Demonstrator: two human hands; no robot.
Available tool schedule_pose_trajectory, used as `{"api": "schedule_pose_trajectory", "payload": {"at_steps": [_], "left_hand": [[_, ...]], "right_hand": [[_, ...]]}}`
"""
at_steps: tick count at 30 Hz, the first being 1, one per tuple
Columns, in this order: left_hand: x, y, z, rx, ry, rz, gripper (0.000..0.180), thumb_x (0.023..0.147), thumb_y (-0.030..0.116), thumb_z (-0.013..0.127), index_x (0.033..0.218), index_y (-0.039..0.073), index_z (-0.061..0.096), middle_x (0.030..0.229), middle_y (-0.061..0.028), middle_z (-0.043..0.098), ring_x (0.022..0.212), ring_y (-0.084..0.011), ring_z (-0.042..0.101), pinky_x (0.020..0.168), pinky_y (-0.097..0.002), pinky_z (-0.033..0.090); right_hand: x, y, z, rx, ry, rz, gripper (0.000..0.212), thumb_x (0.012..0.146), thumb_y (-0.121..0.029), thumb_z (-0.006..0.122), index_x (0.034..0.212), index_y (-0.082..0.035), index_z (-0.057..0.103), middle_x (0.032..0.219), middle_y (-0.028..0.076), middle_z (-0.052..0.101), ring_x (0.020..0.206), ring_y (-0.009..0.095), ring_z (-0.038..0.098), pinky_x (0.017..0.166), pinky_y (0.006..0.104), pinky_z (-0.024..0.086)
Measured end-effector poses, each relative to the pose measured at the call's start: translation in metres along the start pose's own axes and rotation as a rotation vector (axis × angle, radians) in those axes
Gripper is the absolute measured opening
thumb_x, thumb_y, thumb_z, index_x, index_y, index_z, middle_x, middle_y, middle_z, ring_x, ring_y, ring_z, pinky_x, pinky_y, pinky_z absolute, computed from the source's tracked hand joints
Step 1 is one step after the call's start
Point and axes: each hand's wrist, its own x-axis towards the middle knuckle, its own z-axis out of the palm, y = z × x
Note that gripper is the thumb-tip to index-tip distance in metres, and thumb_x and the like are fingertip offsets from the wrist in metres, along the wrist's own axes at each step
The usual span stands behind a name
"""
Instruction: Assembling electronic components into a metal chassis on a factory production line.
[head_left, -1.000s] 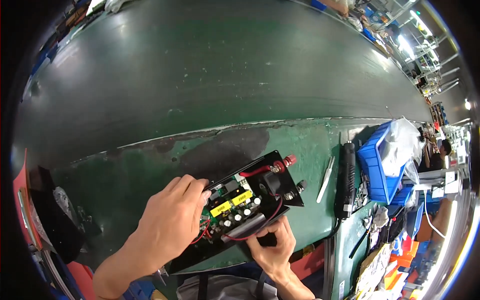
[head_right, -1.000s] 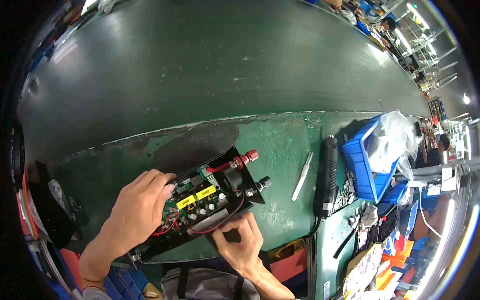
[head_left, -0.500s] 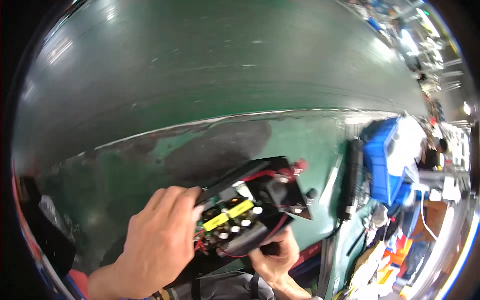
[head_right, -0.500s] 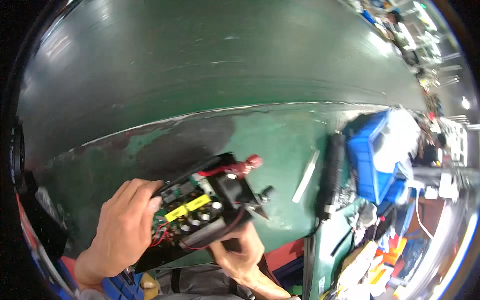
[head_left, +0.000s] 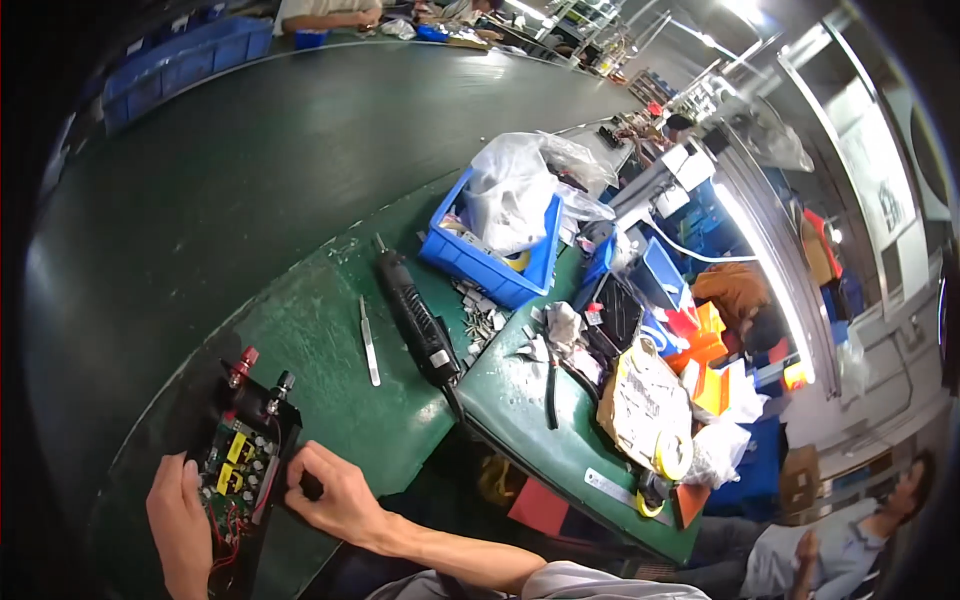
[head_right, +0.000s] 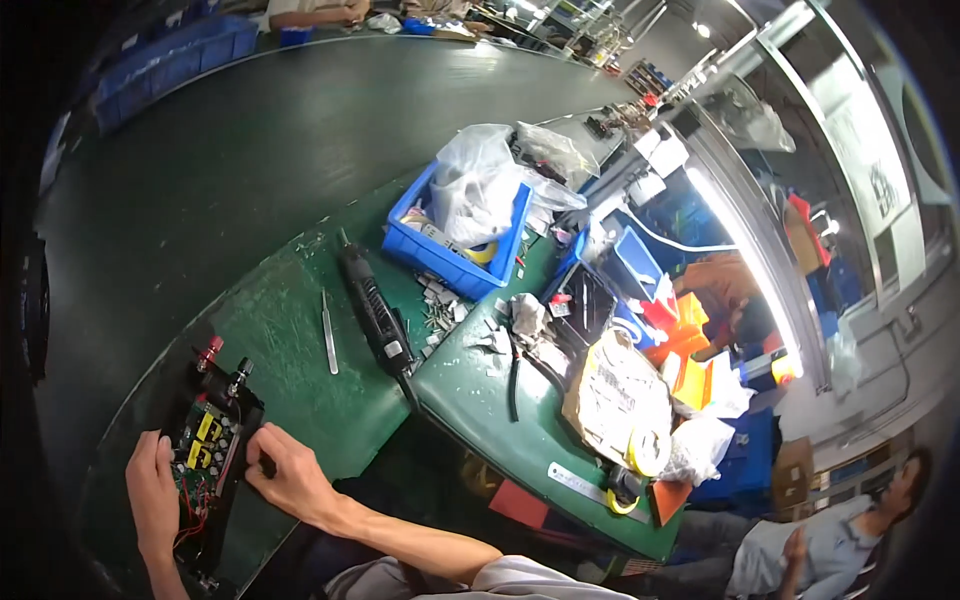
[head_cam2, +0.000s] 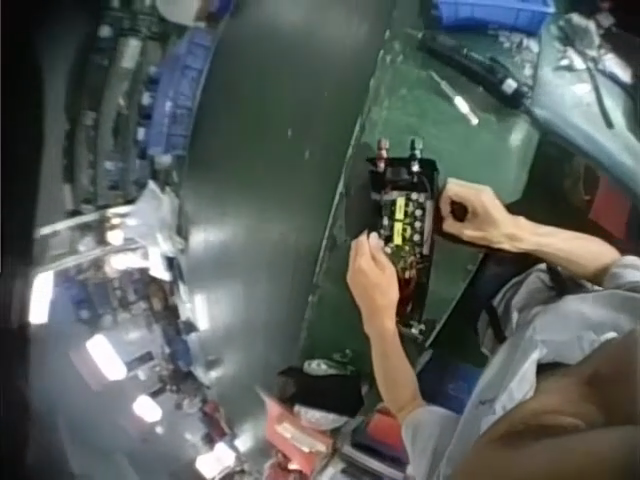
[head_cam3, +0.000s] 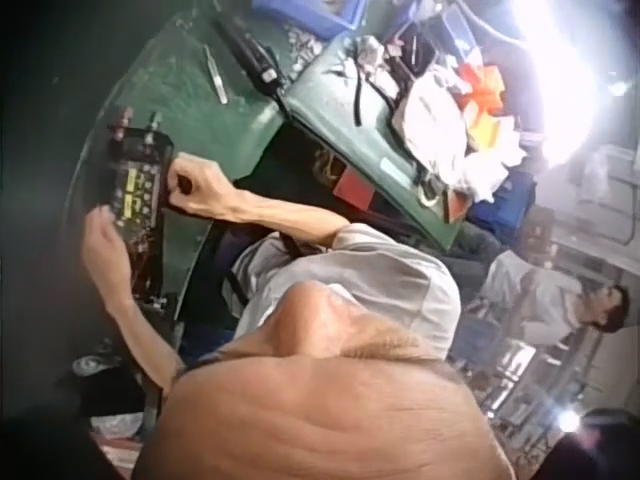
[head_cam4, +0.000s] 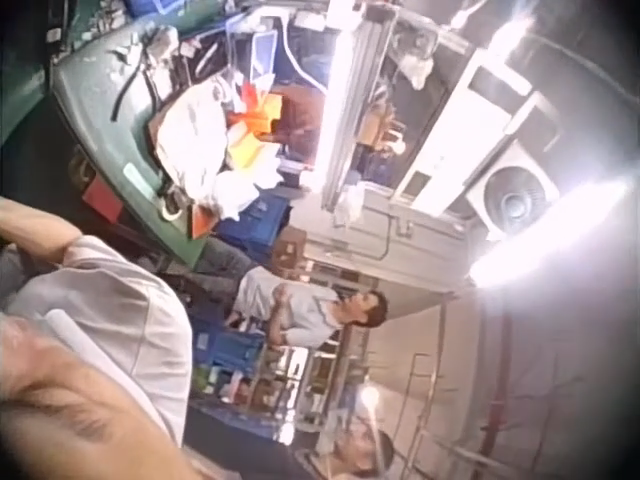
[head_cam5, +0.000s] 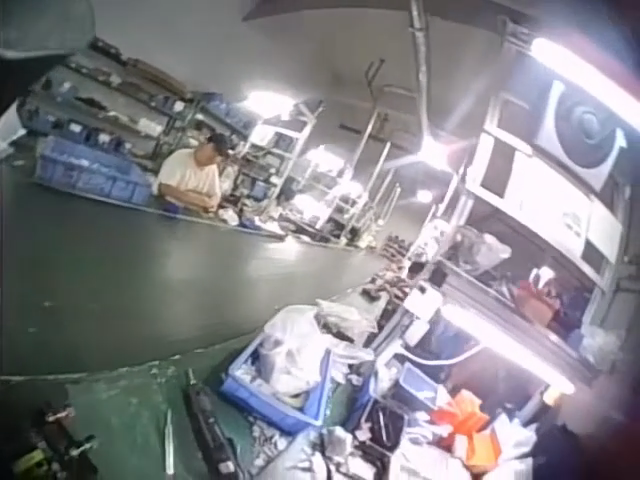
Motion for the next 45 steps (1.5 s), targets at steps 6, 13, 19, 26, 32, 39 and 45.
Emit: {"api": "schedule_pose_trajectory", "payload": {"at_steps": [6, 13, 19, 26, 32, 39, 45], "left_hand": [[-0.003, -0.005, -0.009, 0.053, -0.011, 0.002, 0.023, 0.110, 0.012, 0.050, 0.110, -0.009, 0.059, 0.095, -0.0267, 0.060, 0.086, -0.0445, 0.060, 0.077, -0.0449, 0.048], [0.001, -0.012, 0.000, -0.014, 0.022, 0.029, 0.026, 0.109, 0.013, 0.050, 0.096, -0.009, 0.056, 0.082, -0.0229, 0.058, 0.074, -0.0381, 0.056, 0.072, -0.0446, 0.046], [-0.011, -0.013, -0.010, 0.013, 0.059, 0.000, 0.028, 0.109, 0.014, 0.051, 0.096, -0.010, 0.060, 0.084, -0.0255, 0.063, 0.079, -0.0414, 0.062, 0.075, -0.0441, 0.048], [-0.020, -0.010, 0.016, -0.020, 0.177, 0.082, 0.033, 0.108, 0.024, 0.056, 0.096, -0.004, 0.067, 0.090, -0.0239, 0.066, 0.082, -0.0414, 0.064, 0.075, -0.0432, 0.049], [-0.029, -0.013, 0.001, -0.091, 0.188, -0.023, 0.037, 0.108, 0.028, 0.060, 0.102, -0.006, 0.072, 0.087, -0.0191, 0.067, 0.078, -0.0327, 0.066, 0.076, -0.0390, 0.049], [-0.026, -0.010, -0.002, -0.115, 0.202, -0.026, 0.034, 0.107, 0.027, 0.062, 0.102, -0.005, 0.073, 0.086, -0.0195, 0.065, 0.076, -0.0327, 0.064, 0.074, -0.0397, 0.048], [-0.027, -0.012, 0.007, -0.089, 0.209, -0.005, 0.030, 0.104, 0.027, 0.063, 0.102, 0.000, 0.075, 0.086, -0.0197, 0.063, 0.083, -0.0398, 0.065, 0.076, -0.0445, 0.049]], "right_hand": [[0.006, 0.006, -0.032, -0.241, 0.176, -0.236, 0.019, 0.080, 0.005, 0.072, 0.094, -0.004, 0.061, 0.090, 0.012, 0.057, 0.080, 0.031, 0.062, 0.069, 0.0391, 0.052], [0.017, 0.004, -0.053, -0.309, 0.129, -0.374, 0.019, 0.089, -0.002, 0.073, 0.106, -0.003, 0.063, 0.105, 0.015, 0.061, 0.097, 0.037, 0.064, 0.083, 0.0434, 0.055], [-0.016, 0.009, 0.015, -0.041, -0.133, -0.354, 0.022, 0.084, 0.003, 0.072, 0.102, -0.003, 0.060, 0.100, 0.015, 0.056, 0.098, 0.038, 0.061, 0.082, 0.0450, 0.052], [-0.001, 0.011, -0.011, -0.072, -0.050, -0.297, 0.020, 0.082, 0.007, 0.072, 0.098, -0.004, 0.065, 0.100, 0.012, 0.066, 0.087, 0.027, 0.068, 0.077, 0.0353, 0.055], [0.007, 0.001, -0.004, 0.036, -0.159, -0.101, 0.018, 0.081, 0.007, 0.074, 0.089, -0.001, 0.059, 0.099, 0.008, 0.067, 0.080, 0.015, 0.063, 0.075, 0.0285, 0.053], [0.024, -0.001, 0.006, -0.011, -0.182, -0.161, 0.019, 0.079, 0.004, 0.075, 0.085, -0.002, 0.058, 0.080, 0.005, 0.063, 0.071, 0.014, 0.060, 0.067, 0.0302, 0.051], [0.029, 0.004, -0.002, 0.037, -0.241, -0.054, 0.020, 0.078, -0.002, 0.078, 0.084, -0.004, 0.059, 0.071, -0.002, 0.057, 0.067, 0.006, 0.051, 0.059, 0.0256, 0.044]]}}
